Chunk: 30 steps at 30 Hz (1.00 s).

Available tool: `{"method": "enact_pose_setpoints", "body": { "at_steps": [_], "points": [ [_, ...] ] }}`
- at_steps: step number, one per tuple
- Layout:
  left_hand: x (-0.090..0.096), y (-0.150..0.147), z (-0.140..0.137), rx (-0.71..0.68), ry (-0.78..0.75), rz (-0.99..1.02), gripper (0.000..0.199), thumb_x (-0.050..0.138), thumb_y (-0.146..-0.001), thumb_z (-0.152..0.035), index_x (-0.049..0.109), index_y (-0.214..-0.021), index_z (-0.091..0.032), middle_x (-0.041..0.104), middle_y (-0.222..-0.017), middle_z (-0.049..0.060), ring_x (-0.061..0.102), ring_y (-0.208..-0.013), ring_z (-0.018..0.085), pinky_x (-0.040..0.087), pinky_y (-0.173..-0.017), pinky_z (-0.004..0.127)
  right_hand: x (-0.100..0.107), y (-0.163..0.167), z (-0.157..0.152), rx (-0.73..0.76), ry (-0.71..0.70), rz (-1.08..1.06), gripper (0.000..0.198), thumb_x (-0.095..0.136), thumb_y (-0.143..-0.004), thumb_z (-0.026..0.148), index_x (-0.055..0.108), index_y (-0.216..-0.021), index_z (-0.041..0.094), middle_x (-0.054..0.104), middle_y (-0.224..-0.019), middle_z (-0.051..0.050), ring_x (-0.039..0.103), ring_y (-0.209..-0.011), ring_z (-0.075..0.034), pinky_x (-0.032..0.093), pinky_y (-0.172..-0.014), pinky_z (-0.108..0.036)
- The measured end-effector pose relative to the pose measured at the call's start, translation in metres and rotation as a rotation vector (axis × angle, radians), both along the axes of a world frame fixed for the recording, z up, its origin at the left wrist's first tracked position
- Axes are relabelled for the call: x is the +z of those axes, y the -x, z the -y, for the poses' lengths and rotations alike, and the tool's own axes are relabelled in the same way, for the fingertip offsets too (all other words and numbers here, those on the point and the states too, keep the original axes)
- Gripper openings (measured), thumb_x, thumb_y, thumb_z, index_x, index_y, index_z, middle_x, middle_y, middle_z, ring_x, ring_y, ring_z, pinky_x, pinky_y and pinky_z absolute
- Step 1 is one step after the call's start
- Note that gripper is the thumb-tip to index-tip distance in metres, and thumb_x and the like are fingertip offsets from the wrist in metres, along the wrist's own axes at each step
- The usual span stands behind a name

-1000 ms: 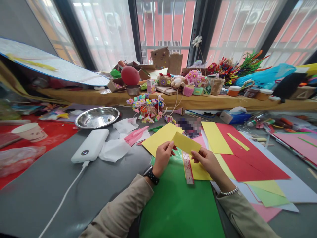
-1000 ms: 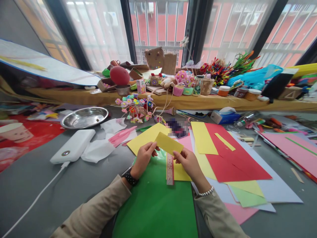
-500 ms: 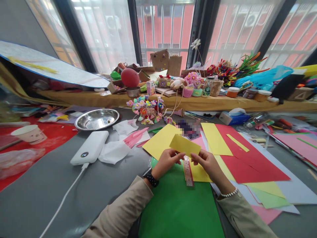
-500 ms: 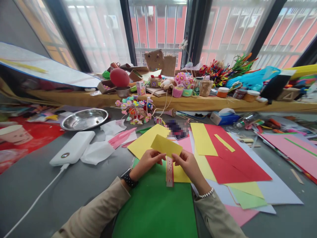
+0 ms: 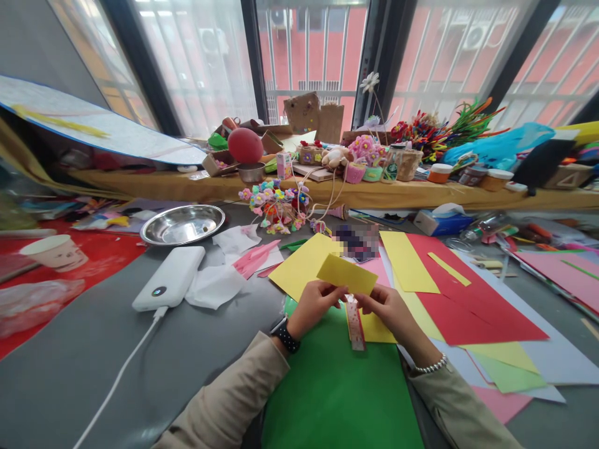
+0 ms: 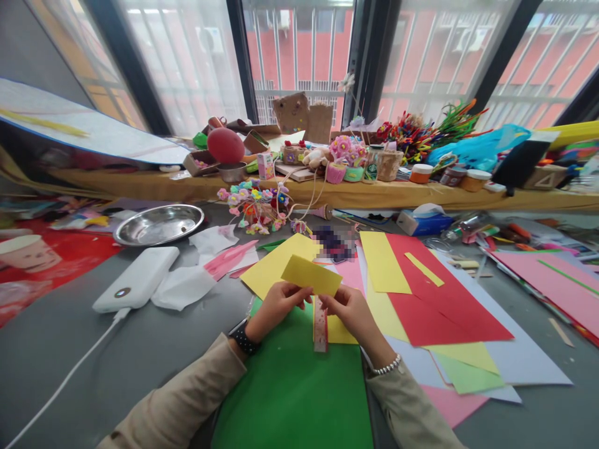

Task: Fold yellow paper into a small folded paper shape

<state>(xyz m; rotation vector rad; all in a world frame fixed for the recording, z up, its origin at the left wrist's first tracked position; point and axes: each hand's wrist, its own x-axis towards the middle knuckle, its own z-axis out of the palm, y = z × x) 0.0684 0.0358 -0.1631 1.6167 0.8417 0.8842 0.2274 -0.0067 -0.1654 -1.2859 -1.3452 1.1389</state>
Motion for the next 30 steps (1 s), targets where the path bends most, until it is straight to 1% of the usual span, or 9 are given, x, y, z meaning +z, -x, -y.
{"method": "enact_pose_setpoints", "body": {
  "at_steps": [3, 7, 11, 16, 21, 23, 25, 27, 30],
  "points": [
    [0.0018, 0.0012, -0.0021, 0.079, 0.012, 0.022, 0.031, 0.051, -0.070, -0.040, 0.059, -0.062, -0.011, 0.059, -0.057, 0.004, 0.050, -0.046, 0.009, 0.040, -0.047, 0.019, -0.0002, -0.0048, -0.0006, -0.028, -0.027, -0.015, 0.024, 0.057, -0.066, 0.039, 0.055, -0.066, 0.016, 0.056, -0.057, 0.001, 0.051, -0.052, -0.010, 0.040, -0.052, -0.023],
    [0.0024, 0.0028, -0.0046, 0.212, 0.001, 0.009, 0.034, 0.050, -0.070, -0.043, 0.058, -0.059, -0.012, 0.059, -0.056, 0.004, 0.050, -0.045, 0.009, 0.040, -0.046, 0.019, -0.0016, -0.0108, -0.0021, -0.126, -0.054, -0.015, 0.025, 0.057, -0.066, 0.041, 0.055, -0.066, 0.016, 0.055, -0.058, 0.001, 0.048, -0.051, -0.010, 0.039, -0.051, -0.023],
    [0.0023, 0.0016, -0.0027, 0.174, -0.009, -0.017, 0.034, 0.051, -0.069, -0.043, 0.058, -0.059, -0.012, 0.060, -0.056, 0.003, 0.051, -0.044, 0.009, 0.039, -0.045, 0.019, -0.0031, -0.0086, -0.0023, -0.075, -0.028, -0.054, 0.024, 0.057, -0.066, 0.041, 0.053, -0.068, 0.017, 0.055, -0.061, 0.001, 0.049, -0.052, -0.010, 0.040, -0.053, -0.023],
    [0.0006, -0.0002, -0.0004, 0.194, -0.012, -0.008, 0.032, 0.051, -0.070, -0.042, 0.056, -0.059, -0.012, 0.058, -0.055, 0.002, 0.052, -0.045, 0.010, 0.039, -0.046, 0.019, -0.0065, -0.0040, -0.0026, -0.055, 0.040, -0.102, 0.025, 0.062, -0.062, 0.036, 0.052, -0.075, 0.018, 0.054, -0.065, 0.002, 0.051, -0.061, -0.011, 0.041, -0.055, -0.022],
    [-0.0016, -0.0003, -0.0006, 0.047, -0.009, -0.019, 0.028, 0.052, -0.070, -0.040, 0.058, -0.066, -0.012, 0.060, -0.061, 0.003, 0.052, -0.046, 0.010, 0.039, -0.046, 0.019, -0.0028, -0.0034, -0.0005, 0.039, 0.002, -0.059, 0.020, 0.058, -0.067, 0.033, 0.056, -0.078, 0.016, 0.056, -0.065, 0.001, 0.050, -0.059, -0.011, 0.040, -0.056, -0.022],
    [0.0005, 0.0007, -0.0009, 0.075, -0.004, -0.014, 0.028, 0.052, -0.070, -0.039, 0.058, -0.065, -0.012, 0.058, -0.056, 0.001, 0.052, -0.047, 0.010, 0.039, -0.048, 0.019, -0.0007, -0.0038, 0.0006, 0.049, -0.008, -0.045, 0.019, 0.057, -0.068, 0.033, 0.056, -0.077, 0.016, 0.057, -0.064, 0.001, 0.050, -0.058, -0.011, 0.039, -0.055, -0.023],
    [0.0032, 0.0020, -0.0014, 0.149, 0.005, 0.011, 0.028, 0.052, -0.071, -0.038, 0.057, -0.062, -0.012, 0.055, -0.051, 0.000, 0.052, -0.047, 0.010, 0.039, -0.050, 0.019, 0.0003, -0.0044, 0.0009, 0.054, -0.009, -0.034, 0.018, 0.057, -0.067, 0.033, 0.056, -0.075, 0.016, 0.057, -0.063, 0.001, 0.050, -0.057, -0.011, 0.039, -0.055, -0.023],
    [0.0049, 0.0028, -0.0019, 0.197, 0.018, 0.059, 0.027, 0.053, -0.070, -0.037, 0.056, -0.061, -0.012, 0.054, -0.051, -0.001, 0.051, -0.047, 0.009, 0.039, -0.050, 0.019, 0.0000, -0.0050, 0.0005, 0.044, -0.009, -0.034, 0.018, 0.058, -0.067, 0.033, 0.057, -0.074, 0.016, 0.058, -0.063, 0.001, 0.050, -0.057, -0.011, 0.039, -0.055, -0.023],
    [0.0047, 0.0026, -0.0017, 0.151, 0.031, 0.121, 0.024, 0.055, -0.069, -0.035, 0.054, -0.061, -0.012, 0.055, -0.055, -0.001, 0.050, -0.046, 0.008, 0.039, -0.048, 0.018, -0.0018, -0.0055, -0.0003, 0.013, -0.005, -0.055, 0.019, 0.059, -0.065, 0.033, 0.058, -0.071, 0.015, 0.058, -0.061, 0.001, 0.050, -0.055, -0.010, 0.039, -0.053, -0.022]
  ]
}}
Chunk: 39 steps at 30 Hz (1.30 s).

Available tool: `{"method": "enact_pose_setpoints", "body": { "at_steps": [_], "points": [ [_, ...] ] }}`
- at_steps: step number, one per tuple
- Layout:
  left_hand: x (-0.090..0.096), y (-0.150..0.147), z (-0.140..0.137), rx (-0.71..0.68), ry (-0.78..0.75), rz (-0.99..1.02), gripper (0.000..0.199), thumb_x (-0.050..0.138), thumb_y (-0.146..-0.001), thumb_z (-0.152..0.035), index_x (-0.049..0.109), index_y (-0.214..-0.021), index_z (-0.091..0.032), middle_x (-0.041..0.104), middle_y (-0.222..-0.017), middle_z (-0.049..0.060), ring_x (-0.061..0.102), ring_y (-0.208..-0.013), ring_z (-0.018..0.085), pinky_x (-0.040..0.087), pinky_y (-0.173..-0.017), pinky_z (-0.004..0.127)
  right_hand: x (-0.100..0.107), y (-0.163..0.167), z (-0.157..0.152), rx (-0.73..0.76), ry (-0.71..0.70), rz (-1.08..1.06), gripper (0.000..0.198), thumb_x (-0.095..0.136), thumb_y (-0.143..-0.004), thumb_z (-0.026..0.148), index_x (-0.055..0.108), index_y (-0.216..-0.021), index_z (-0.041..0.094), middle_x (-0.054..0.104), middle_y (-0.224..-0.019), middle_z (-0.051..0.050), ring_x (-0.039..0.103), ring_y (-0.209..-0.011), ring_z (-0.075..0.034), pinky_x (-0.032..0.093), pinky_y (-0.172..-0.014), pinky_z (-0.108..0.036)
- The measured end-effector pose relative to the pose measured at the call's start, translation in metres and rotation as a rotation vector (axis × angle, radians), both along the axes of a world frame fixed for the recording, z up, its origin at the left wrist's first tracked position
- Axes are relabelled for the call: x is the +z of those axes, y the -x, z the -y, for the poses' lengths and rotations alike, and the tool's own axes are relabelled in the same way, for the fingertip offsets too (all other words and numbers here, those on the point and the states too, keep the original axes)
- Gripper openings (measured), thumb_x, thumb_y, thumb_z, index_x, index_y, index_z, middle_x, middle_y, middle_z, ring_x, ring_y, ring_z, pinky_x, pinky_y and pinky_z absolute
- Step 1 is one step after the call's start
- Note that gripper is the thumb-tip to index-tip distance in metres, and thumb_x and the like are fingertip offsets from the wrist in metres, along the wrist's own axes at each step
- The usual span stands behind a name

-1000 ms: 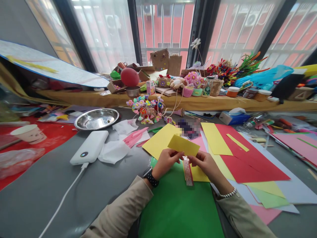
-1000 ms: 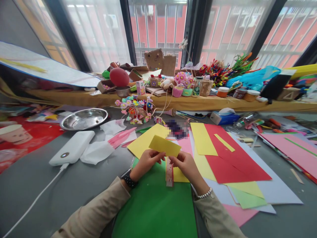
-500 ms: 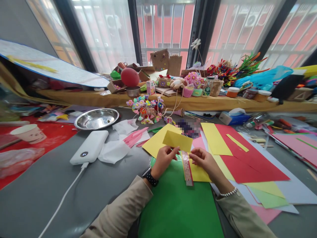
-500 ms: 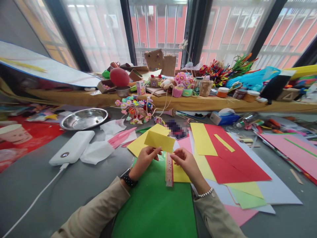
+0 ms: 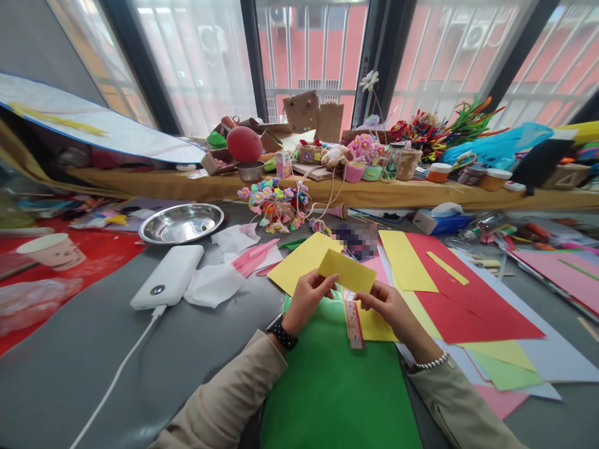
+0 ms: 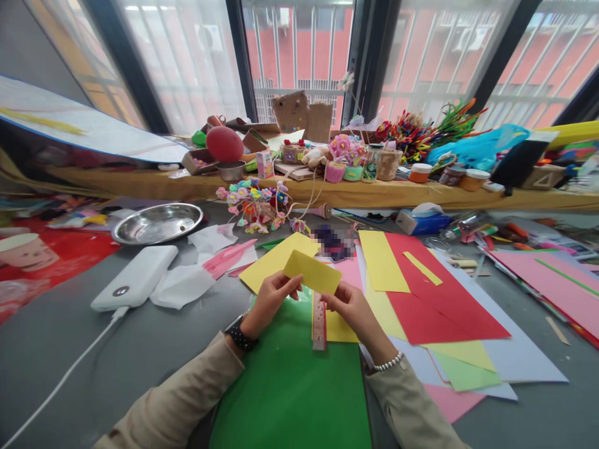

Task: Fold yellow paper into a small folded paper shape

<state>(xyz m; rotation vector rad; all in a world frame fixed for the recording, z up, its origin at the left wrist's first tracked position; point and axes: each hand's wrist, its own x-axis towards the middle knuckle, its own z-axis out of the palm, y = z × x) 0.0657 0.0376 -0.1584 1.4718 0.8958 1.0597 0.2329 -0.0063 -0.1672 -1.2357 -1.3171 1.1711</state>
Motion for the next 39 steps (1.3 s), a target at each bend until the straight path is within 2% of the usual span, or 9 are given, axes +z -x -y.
{"method": "enact_pose_setpoints", "body": {
  "at_steps": [4, 8, 14, 23, 27, 31, 34, 39],
  "points": [
    [-0.002, -0.001, 0.002, -0.130, 0.012, 0.015, 0.022, 0.056, -0.069, -0.032, 0.055, -0.066, -0.011, 0.055, -0.057, 0.000, 0.050, -0.047, 0.008, 0.040, -0.048, 0.018, -0.001, 0.000, 0.000, -0.037, 0.028, -0.008, 0.021, 0.061, -0.063, 0.034, 0.060, -0.069, 0.014, 0.059, -0.059, -0.001, 0.050, -0.052, -0.010, 0.039, -0.051, -0.022],
    [-0.002, -0.001, 0.003, -0.145, 0.022, 0.002, 0.022, 0.057, -0.068, -0.032, 0.054, -0.066, -0.011, 0.056, -0.057, 0.000, 0.049, -0.047, 0.007, 0.039, -0.048, 0.018, 0.001, 0.001, 0.001, -0.047, 0.043, 0.011, 0.023, 0.062, -0.062, 0.036, 0.061, -0.068, 0.014, 0.060, -0.059, -0.002, 0.051, -0.053, -0.012, 0.039, -0.053, -0.023],
    [-0.002, -0.002, 0.002, -0.028, -0.014, 0.001, 0.022, 0.053, -0.071, -0.033, 0.052, -0.064, -0.011, 0.054, -0.055, -0.001, 0.049, -0.046, 0.007, 0.040, -0.047, 0.018, 0.000, -0.001, 0.000, -0.089, -0.035, 0.028, 0.022, 0.058, -0.067, 0.036, 0.061, -0.070, 0.015, 0.060, -0.063, -0.001, 0.050, -0.054, -0.010, 0.039, -0.054, -0.022],
    [-0.003, 0.001, -0.003, 0.140, 0.012, 0.047, 0.023, 0.053, -0.070, -0.034, 0.050, -0.065, -0.012, 0.052, -0.055, -0.002, 0.048, -0.043, 0.006, 0.038, -0.044, 0.017, -0.006, -0.009, -0.005, -0.306, -0.047, 0.002, 0.024, 0.055, -0.069, 0.039, 0.060, -0.074, 0.016, 0.061, -0.075, -0.004, 0.048, -0.056, -0.010, 0.039, -0.053, -0.022],
    [-0.003, 0.000, -0.003, 0.076, 0.021, 0.044, 0.023, 0.054, -0.070, -0.034, 0.050, -0.065, -0.012, 0.053, -0.055, -0.003, 0.047, -0.043, 0.006, 0.038, -0.044, 0.017, -0.006, -0.007, -0.005, -0.328, -0.017, -0.091, 0.029, 0.050, -0.071, 0.044, 0.056, -0.079, 0.017, 0.059, -0.079, -0.003, 0.051, -0.057, -0.010, 0.040, -0.051, -0.022],
    [-0.004, -0.002, 0.000, -0.047, 0.017, -0.003, 0.022, 0.054, -0.070, -0.033, 0.052, -0.065, -0.012, 0.053, -0.054, -0.002, 0.047, -0.044, 0.006, 0.038, -0.045, 0.017, -0.004, -0.001, -0.003, -0.174, -0.014, -0.004, 0.028, 0.058, -0.065, 0.042, 0.055, -0.074, 0.016, 0.055, -0.057, 0.002, 0.050, -0.050, -0.010, 0.037, -0.048, -0.021],
    [-0.003, -0.002, 0.001, -0.110, 0.009, -0.015, 0.021, 0.054, -0.070, -0.032, 0.052, -0.066, -0.012, 0.053, -0.056, -0.002, 0.048, -0.045, 0.006, 0.038, -0.046, 0.017, -0.003, 0.000, -0.002, -0.163, -0.045, 0.053, 0.027, 0.057, -0.066, 0.042, 0.055, -0.068, 0.015, 0.054, -0.052, 0.001, 0.047, -0.046, -0.009, 0.035, -0.045, -0.022],
    [-0.003, 0.001, -0.001, 0.103, -0.061, 0.042, 0.020, 0.051, -0.073, -0.031, 0.049, -0.064, -0.014, 0.049, -0.056, -0.004, 0.046, -0.044, 0.005, 0.038, -0.045, 0.016, -0.006, -0.005, -0.004, -0.292, -0.065, 0.049, 0.030, 0.055, -0.067, 0.044, 0.054, -0.065, 0.014, 0.057, -0.055, -0.001, 0.045, -0.045, -0.009, 0.035, -0.045, -0.022]
  ]
}}
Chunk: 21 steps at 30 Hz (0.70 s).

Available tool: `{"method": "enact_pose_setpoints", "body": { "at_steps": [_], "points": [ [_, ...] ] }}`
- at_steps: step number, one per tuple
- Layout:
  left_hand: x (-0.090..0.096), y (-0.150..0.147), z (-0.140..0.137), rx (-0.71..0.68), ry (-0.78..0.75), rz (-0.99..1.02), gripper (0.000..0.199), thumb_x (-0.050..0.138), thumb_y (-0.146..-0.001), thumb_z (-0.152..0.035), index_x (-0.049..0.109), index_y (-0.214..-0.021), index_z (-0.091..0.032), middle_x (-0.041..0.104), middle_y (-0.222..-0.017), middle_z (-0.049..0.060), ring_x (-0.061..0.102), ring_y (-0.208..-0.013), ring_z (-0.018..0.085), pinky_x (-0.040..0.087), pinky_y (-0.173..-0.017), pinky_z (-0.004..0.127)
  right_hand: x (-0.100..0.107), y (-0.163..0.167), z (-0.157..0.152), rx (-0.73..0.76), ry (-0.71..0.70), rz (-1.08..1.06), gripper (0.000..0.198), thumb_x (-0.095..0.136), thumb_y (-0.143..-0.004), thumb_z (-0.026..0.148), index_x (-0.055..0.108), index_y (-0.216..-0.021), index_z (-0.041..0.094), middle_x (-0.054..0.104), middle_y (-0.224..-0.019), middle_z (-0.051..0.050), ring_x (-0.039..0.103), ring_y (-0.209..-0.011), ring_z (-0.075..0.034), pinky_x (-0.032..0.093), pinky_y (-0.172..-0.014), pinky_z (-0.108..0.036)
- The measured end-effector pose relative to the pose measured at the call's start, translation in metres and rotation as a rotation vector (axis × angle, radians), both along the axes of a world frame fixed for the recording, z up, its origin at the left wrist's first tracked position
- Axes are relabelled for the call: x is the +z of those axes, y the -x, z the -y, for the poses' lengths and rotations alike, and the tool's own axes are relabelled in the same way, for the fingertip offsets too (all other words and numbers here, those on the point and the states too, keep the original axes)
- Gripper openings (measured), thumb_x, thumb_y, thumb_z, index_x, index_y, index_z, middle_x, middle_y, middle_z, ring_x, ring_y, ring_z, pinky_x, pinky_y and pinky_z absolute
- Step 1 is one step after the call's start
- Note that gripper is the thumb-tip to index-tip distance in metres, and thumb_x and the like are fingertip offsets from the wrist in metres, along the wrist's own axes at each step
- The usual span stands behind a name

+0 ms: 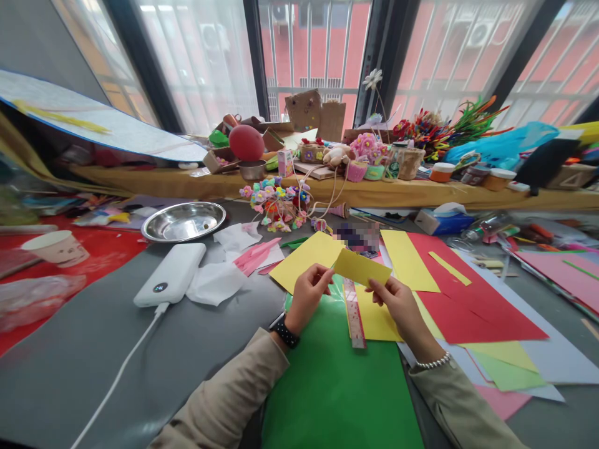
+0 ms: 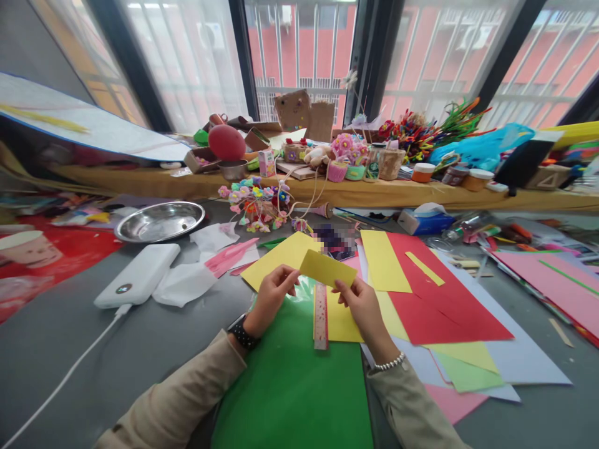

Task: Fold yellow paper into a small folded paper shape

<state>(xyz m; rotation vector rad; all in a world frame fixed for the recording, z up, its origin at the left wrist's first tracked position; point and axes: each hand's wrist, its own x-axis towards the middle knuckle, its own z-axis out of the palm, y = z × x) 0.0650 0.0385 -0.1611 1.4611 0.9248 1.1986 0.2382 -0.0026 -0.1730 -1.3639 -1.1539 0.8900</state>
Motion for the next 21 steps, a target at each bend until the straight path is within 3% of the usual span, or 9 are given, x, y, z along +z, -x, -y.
{"method": "enact_pose_setpoints", "body": {
  "at_steps": [4, 9, 12, 15, 18, 21],
  "points": [
    [-0.003, 0.001, -0.005, 0.111, -0.002, 0.064, 0.019, 0.048, -0.075, -0.033, 0.048, -0.070, -0.014, 0.048, -0.061, -0.004, 0.045, -0.044, 0.004, 0.037, -0.045, 0.015, -0.001, -0.002, 0.000, -0.031, 0.004, 0.017, 0.031, 0.055, -0.067, 0.045, 0.054, -0.064, 0.014, 0.057, -0.055, -0.001, 0.045, -0.045, -0.009, 0.036, -0.045, -0.022],
    [-0.007, -0.003, -0.005, -0.037, 0.043, 0.060, 0.029, 0.052, -0.072, -0.036, 0.046, -0.091, -0.016, 0.050, -0.080, 0.000, 0.050, -0.049, 0.006, 0.037, -0.043, 0.017, 0.004, 0.003, 0.003, 0.052, -0.016, 0.088, 0.030, 0.054, -0.068, 0.045, 0.055, -0.067, 0.015, 0.058, -0.057, -0.002, 0.047, -0.047, -0.011, 0.037, -0.047, -0.023],
    [-0.005, -0.003, -0.003, -0.160, 0.057, -0.050, 0.024, 0.053, -0.071, -0.037, 0.053, -0.075, -0.013, 0.053, -0.066, 0.000, 0.049, -0.048, 0.007, 0.037, -0.045, 0.018, 0.007, 0.005, 0.004, 0.089, -0.014, 0.080, 0.029, 0.054, -0.068, 0.043, 0.055, -0.069, 0.015, 0.058, -0.058, -0.001, 0.048, -0.048, -0.011, 0.037, -0.047, -0.023],
    [0.001, -0.001, 0.000, -0.155, 0.048, -0.096, 0.028, 0.051, -0.072, -0.037, 0.055, -0.060, -0.012, 0.053, -0.054, -0.001, 0.046, -0.046, 0.007, 0.036, -0.047, 0.018, 0.008, 0.007, 0.005, 0.115, -0.011, 0.056, 0.026, 0.057, -0.066, 0.042, 0.056, -0.068, 0.016, 0.057, -0.057, 0.000, 0.049, -0.048, -0.010, 0.038, -0.048, -0.023],
    [0.003, 0.000, 0.001, -0.139, 0.059, -0.086, 0.028, 0.052, -0.071, -0.037, 0.057, -0.059, -0.012, 0.056, -0.055, 0.000, 0.045, -0.046, 0.007, 0.037, -0.047, 0.018, 0.007, 0.009, 0.005, 0.131, -0.005, 0.064, 0.025, 0.060, -0.063, 0.041, 0.056, -0.069, 0.016, 0.057, -0.057, 0.000, 0.051, -0.050, -0.012, 0.039, -0.048, -0.023],
    [0.002, 0.000, 0.000, -0.223, 0.088, -0.066, 0.027, 0.053, -0.070, -0.037, 0.060, -0.062, -0.012, 0.060, -0.059, 0.002, 0.048, -0.048, 0.008, 0.039, -0.049, 0.019, 0.005, 0.011, 0.006, 0.121, 0.015, 0.111, 0.025, 0.061, -0.063, 0.040, 0.058, -0.069, 0.015, 0.060, -0.058, -0.002, 0.053, -0.052, -0.014, 0.041, -0.049, -0.025]
  ]
}}
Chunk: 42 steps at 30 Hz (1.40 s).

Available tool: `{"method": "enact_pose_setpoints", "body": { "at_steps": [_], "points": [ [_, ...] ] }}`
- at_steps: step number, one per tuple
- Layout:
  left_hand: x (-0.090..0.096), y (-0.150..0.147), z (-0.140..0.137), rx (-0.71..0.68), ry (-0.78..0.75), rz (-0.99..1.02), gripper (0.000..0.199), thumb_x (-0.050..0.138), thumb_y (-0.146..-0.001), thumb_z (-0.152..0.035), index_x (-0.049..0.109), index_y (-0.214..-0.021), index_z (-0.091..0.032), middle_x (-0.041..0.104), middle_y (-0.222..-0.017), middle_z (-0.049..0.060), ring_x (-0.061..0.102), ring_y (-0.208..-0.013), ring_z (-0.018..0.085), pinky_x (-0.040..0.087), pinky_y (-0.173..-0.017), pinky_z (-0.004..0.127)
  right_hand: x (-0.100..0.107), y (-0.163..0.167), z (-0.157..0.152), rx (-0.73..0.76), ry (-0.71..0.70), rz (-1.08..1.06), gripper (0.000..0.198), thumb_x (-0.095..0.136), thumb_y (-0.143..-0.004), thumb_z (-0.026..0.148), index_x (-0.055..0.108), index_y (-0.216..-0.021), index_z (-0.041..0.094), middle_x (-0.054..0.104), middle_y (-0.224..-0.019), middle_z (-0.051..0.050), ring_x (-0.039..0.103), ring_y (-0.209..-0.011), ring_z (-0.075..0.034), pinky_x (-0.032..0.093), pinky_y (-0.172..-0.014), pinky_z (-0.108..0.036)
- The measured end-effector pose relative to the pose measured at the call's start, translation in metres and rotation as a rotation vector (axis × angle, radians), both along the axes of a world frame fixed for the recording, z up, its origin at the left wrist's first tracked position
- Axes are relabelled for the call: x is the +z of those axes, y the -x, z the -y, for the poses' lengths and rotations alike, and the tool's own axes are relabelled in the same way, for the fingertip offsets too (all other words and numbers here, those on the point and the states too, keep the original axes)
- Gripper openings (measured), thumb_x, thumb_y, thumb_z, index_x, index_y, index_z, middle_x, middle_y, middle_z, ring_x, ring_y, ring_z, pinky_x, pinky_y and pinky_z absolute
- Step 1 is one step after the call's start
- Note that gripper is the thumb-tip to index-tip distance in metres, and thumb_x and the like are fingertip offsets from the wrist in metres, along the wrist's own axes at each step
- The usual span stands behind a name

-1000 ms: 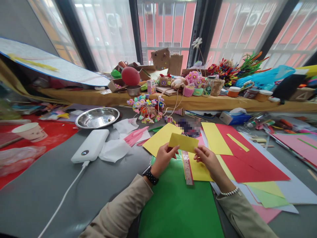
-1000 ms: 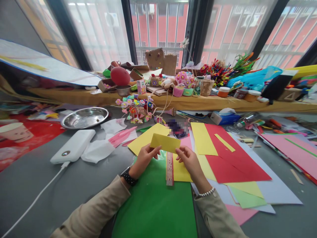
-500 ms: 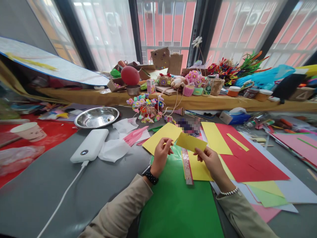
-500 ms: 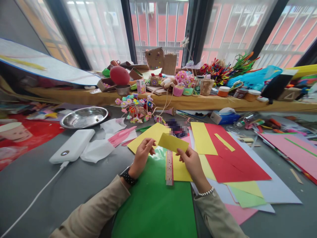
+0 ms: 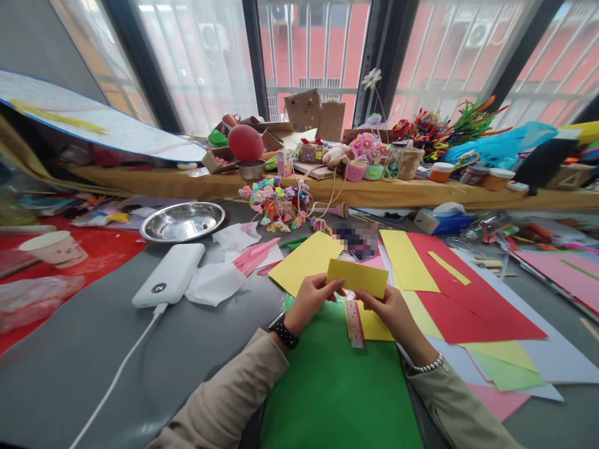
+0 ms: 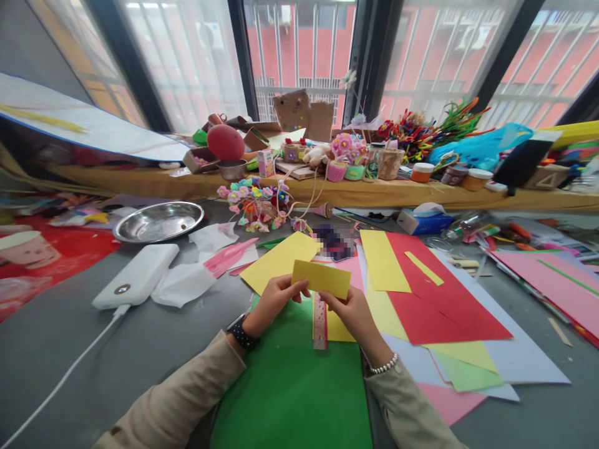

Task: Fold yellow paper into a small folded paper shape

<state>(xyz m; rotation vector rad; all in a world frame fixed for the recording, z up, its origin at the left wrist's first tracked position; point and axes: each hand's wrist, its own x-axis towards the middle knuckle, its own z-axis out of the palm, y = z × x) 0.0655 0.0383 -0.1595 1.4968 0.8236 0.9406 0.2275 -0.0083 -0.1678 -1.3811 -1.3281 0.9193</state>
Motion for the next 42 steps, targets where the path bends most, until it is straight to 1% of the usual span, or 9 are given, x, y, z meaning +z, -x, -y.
{"method": "enact_pose_setpoints", "body": {
  "at_steps": [3, 7, 12, 17, 25, 29, 32, 37, 42],
  "points": [
    [-0.002, -0.001, 0.000, -0.066, 0.024, -0.002, 0.024, 0.056, -0.068, -0.035, 0.061, -0.071, -0.012, 0.062, -0.063, 0.003, 0.049, -0.049, 0.009, 0.040, -0.050, 0.019, 0.000, 0.000, 0.000, -0.006, 0.002, 0.040, 0.024, 0.060, -0.063, 0.038, 0.059, -0.066, 0.014, 0.061, -0.056, -0.002, 0.054, -0.051, -0.014, 0.041, -0.049, -0.024],
    [-0.003, -0.002, 0.001, -0.078, 0.001, -0.016, 0.023, 0.057, -0.068, -0.033, 0.062, -0.074, -0.011, 0.062, -0.062, 0.004, 0.051, -0.051, 0.009, 0.040, -0.050, 0.019, 0.001, -0.001, 0.000, -0.011, 0.010, 0.051, 0.023, 0.061, -0.063, 0.037, 0.058, -0.062, 0.014, 0.060, -0.054, -0.002, 0.053, -0.048, -0.013, 0.040, -0.047, -0.023],
    [-0.002, -0.002, 0.000, 0.026, -0.010, 0.004, 0.022, 0.055, -0.069, -0.031, 0.061, -0.072, -0.010, 0.061, -0.061, 0.004, 0.051, -0.050, 0.009, 0.041, -0.049, 0.019, 0.002, -0.006, -0.002, -0.006, -0.034, -0.031, 0.023, 0.057, -0.066, 0.038, 0.059, -0.066, 0.016, 0.061, -0.060, -0.002, 0.050, -0.049, -0.011, 0.039, -0.047, -0.023],
    [0.000, -0.001, 0.000, 0.137, -0.019, -0.021, 0.023, 0.055, -0.068, -0.033, 0.060, -0.068, -0.010, 0.061, -0.061, 0.004, 0.049, -0.047, 0.009, 0.039, -0.047, 0.019, 0.002, -0.012, -0.003, -0.095, -0.073, -0.101, 0.023, 0.058, -0.066, 0.038, 0.059, -0.070, 0.016, 0.060, -0.061, -0.002, 0.048, -0.049, -0.010, 0.040, -0.048, -0.023],
    [0.000, 0.000, -0.001, 0.145, -0.016, -0.020, 0.025, 0.055, -0.068, -0.035, 0.060, -0.065, -0.011, 0.062, -0.061, 0.004, 0.049, -0.047, 0.009, 0.040, -0.047, 0.019, -0.003, -0.012, -0.005, -0.201, -0.077, -0.178, 0.022, 0.060, -0.064, 0.037, 0.059, -0.071, 0.016, 0.060, -0.061, -0.002, 0.047, -0.049, -0.011, 0.040, -0.048, -0.024],
    [-0.001, 0.001, -0.002, 0.176, 0.004, -0.018, 0.025, 0.055, -0.067, -0.035, 0.059, -0.064, -0.011, 0.062, -0.061, 0.004, 0.049, -0.047, 0.009, 0.039, -0.047, 0.019, -0.005, -0.016, -0.008, -0.270, -0.076, -0.292, 0.022, 0.060, -0.064, 0.037, 0.058, -0.072, 0.016, 0.060, -0.065, -0.002, 0.045, -0.048, -0.009, 0.039, -0.049, -0.023],
    [-0.001, 0.001, -0.002, 0.131, 0.008, -0.029, 0.024, 0.056, -0.067, -0.034, 0.060, -0.064, -0.011, 0.061, -0.059, 0.003, 0.049, -0.047, 0.009, 0.039, -0.047, 0.019, -0.002, -0.014, -0.007, -0.195, -0.059, -0.305, 0.023, 0.056, -0.067, 0.039, 0.058, -0.074, 0.016, 0.059, -0.066, -0.002, 0.046, -0.049, -0.009, 0.039, -0.050, -0.023],
    [-0.002, -0.002, -0.001, 0.058, 0.012, -0.033, 0.023, 0.056, -0.067, -0.034, 0.060, -0.067, -0.011, 0.061, -0.059, 0.003, 0.050, -0.047, 0.010, 0.041, -0.048, 0.020, 0.003, -0.008, -0.002, 0.013, -0.015, -0.080, 0.025, 0.057, -0.066, 0.041, 0.058, -0.064, 0.016, 0.057, -0.057, 0.000, 0.048, -0.049, -0.011, 0.039, -0.049, -0.023],
    [-0.002, -0.001, -0.002, 0.132, -0.031, -0.052, 0.025, 0.052, -0.070, -0.036, 0.057, -0.063, -0.013, 0.060, -0.059, 0.001, 0.049, -0.046, 0.008, 0.039, -0.047, 0.019, 0.000, -0.010, -0.003, -0.076, -0.040, -0.025, 0.027, 0.056, -0.067, 0.043, 0.056, -0.061, 0.016, 0.056, -0.056, -0.001, 0.048, -0.049, -0.011, 0.038, -0.049, -0.023]
  ]
}}
